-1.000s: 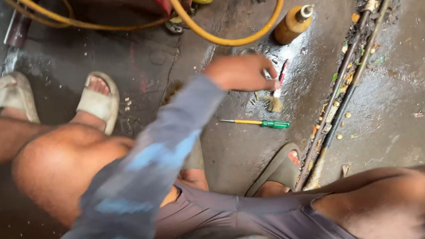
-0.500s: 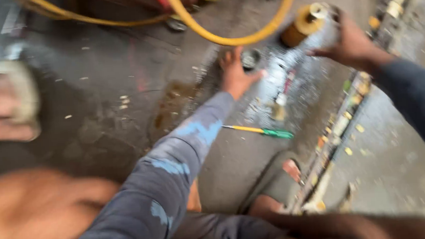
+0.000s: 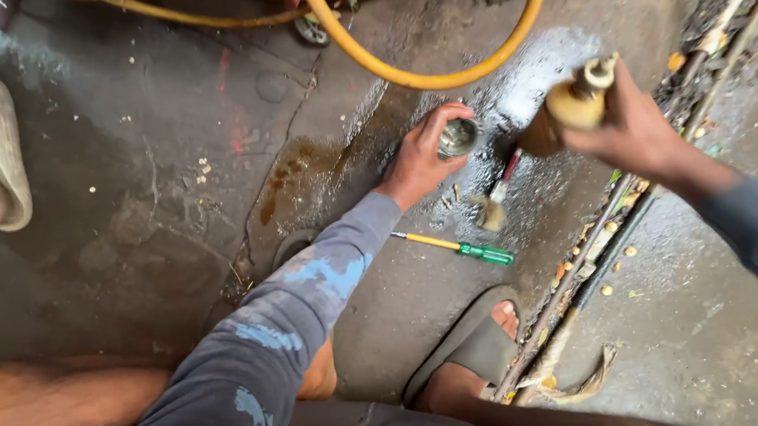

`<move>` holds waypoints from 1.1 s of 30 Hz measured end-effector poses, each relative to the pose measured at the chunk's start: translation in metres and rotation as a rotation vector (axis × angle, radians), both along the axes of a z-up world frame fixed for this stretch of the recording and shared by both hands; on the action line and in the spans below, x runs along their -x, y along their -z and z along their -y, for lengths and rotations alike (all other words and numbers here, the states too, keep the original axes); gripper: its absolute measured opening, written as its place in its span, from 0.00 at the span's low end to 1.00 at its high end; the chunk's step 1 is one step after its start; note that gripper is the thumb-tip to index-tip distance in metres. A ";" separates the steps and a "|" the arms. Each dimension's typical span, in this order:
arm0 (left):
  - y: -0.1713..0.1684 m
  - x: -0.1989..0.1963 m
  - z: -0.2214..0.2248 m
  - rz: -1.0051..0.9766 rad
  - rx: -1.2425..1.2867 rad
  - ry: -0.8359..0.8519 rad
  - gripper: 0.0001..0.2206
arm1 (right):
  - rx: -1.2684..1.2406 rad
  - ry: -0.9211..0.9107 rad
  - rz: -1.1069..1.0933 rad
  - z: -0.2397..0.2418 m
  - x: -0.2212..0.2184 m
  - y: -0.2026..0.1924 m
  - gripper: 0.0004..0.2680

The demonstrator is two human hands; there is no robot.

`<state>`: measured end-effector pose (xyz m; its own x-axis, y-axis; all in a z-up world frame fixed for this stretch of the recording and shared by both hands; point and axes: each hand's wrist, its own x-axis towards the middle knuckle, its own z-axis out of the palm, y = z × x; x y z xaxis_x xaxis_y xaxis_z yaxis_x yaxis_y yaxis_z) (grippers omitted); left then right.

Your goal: Cleaning and inspecting motorcycle carburetor components with a brush and fuel.

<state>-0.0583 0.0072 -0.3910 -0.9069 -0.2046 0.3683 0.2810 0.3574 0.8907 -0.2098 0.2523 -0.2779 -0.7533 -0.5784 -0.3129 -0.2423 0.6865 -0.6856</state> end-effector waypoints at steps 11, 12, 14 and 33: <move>-0.018 -0.010 -0.024 0.006 0.006 0.286 0.27 | 0.148 0.431 1.041 -0.023 -0.163 -0.035 0.26; -0.017 -0.011 -0.028 0.009 0.002 0.296 0.27 | 0.149 0.442 1.044 -0.020 -0.162 -0.038 0.26; -0.017 -0.012 -0.031 0.012 -0.003 0.325 0.28 | 0.137 0.617 1.158 -0.009 -0.158 -0.043 0.25; -0.008 -0.015 -0.033 0.039 -0.001 0.345 0.29 | 0.125 0.546 1.166 -0.011 -0.141 -0.047 0.26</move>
<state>-0.0435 0.0399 -0.3832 -0.9360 0.1163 0.3322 0.3512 0.2465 0.9033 -0.0690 0.2629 -0.2312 -0.2203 -0.3573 -0.9076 0.8282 0.4231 -0.3676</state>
